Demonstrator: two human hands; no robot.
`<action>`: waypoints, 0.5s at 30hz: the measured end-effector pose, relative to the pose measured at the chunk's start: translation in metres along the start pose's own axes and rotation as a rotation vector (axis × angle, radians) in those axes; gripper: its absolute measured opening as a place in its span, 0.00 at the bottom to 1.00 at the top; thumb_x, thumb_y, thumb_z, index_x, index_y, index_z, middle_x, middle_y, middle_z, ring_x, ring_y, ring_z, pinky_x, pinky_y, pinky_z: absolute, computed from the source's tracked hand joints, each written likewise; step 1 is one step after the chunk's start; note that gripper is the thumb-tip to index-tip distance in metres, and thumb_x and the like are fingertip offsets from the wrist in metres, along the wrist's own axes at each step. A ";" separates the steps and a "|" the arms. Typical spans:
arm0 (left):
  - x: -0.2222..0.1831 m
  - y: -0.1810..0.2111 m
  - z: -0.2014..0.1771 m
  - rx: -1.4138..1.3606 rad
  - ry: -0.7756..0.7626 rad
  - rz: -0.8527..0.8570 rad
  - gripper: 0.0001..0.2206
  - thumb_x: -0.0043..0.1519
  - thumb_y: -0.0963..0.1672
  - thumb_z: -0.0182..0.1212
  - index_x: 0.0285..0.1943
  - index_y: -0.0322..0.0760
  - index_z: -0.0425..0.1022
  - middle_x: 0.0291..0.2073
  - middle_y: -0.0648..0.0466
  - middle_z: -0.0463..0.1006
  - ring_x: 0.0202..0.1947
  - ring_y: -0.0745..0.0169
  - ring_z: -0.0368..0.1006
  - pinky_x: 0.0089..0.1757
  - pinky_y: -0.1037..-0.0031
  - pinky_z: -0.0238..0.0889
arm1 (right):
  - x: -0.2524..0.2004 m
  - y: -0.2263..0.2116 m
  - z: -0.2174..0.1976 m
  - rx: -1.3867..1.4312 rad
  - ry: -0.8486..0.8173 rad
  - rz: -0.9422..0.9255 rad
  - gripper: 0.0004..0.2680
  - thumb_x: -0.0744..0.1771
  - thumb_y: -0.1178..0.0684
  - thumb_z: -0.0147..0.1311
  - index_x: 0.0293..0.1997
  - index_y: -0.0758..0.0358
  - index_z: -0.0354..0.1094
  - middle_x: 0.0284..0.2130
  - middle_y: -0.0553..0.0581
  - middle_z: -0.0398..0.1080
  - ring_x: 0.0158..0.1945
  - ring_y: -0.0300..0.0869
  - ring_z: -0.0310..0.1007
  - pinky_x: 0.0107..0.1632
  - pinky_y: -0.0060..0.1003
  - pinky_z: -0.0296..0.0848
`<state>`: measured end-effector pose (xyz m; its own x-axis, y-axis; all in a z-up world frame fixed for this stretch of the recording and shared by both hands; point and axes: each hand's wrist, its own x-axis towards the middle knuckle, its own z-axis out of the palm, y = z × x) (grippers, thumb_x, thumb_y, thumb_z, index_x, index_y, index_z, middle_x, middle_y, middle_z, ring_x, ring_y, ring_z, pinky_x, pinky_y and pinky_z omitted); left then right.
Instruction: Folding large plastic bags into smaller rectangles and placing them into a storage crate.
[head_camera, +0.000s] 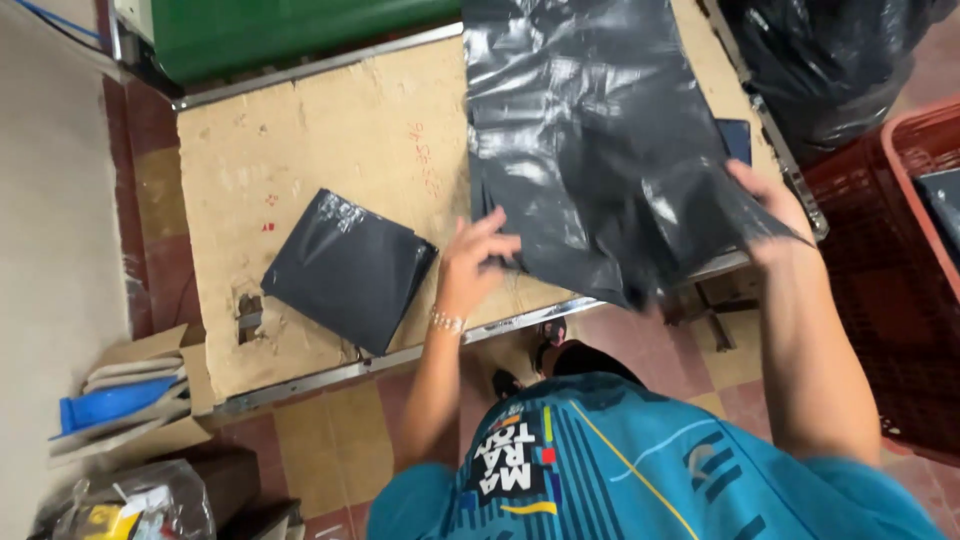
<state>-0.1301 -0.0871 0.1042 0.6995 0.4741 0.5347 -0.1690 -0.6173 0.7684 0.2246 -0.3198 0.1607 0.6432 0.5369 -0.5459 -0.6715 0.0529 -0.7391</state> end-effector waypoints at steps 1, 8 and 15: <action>-0.001 0.032 -0.013 0.001 0.002 0.010 0.18 0.47 0.31 0.57 0.40 0.45 0.77 0.51 0.52 0.81 0.65 0.46 0.68 0.66 0.30 0.37 | -0.009 0.001 -0.030 0.002 -0.005 -0.009 0.06 0.65 0.53 0.61 0.41 0.62 0.74 0.32 0.52 0.78 0.33 0.36 0.80 0.40 0.26 0.83; 0.015 0.183 -0.065 -0.261 -0.175 0.393 0.14 0.71 0.46 0.46 0.35 0.36 0.72 0.36 0.50 0.83 0.36 0.57 0.84 0.34 0.71 0.71 | -0.113 -0.035 -0.149 -0.033 -0.544 -0.189 0.19 0.65 0.52 0.58 0.60 0.71 0.61 0.44 0.66 0.74 0.39 0.47 0.80 0.43 0.33 0.76; 0.063 0.080 -0.059 -0.064 -0.020 0.090 0.10 0.54 0.43 0.73 0.41 0.47 0.78 0.38 0.60 0.83 0.40 0.64 0.83 0.44 0.77 0.76 | -0.043 -0.076 -0.032 -1.006 -0.102 -0.462 0.06 0.63 0.62 0.50 0.39 0.67 0.74 0.36 0.60 0.75 0.39 0.47 0.74 0.47 0.36 0.70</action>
<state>-0.1409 -0.0693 0.2198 0.6934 0.4052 0.5958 -0.2750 -0.6153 0.7387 0.2598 -0.3732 0.2277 0.6901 0.7111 -0.1345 0.2595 -0.4165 -0.8713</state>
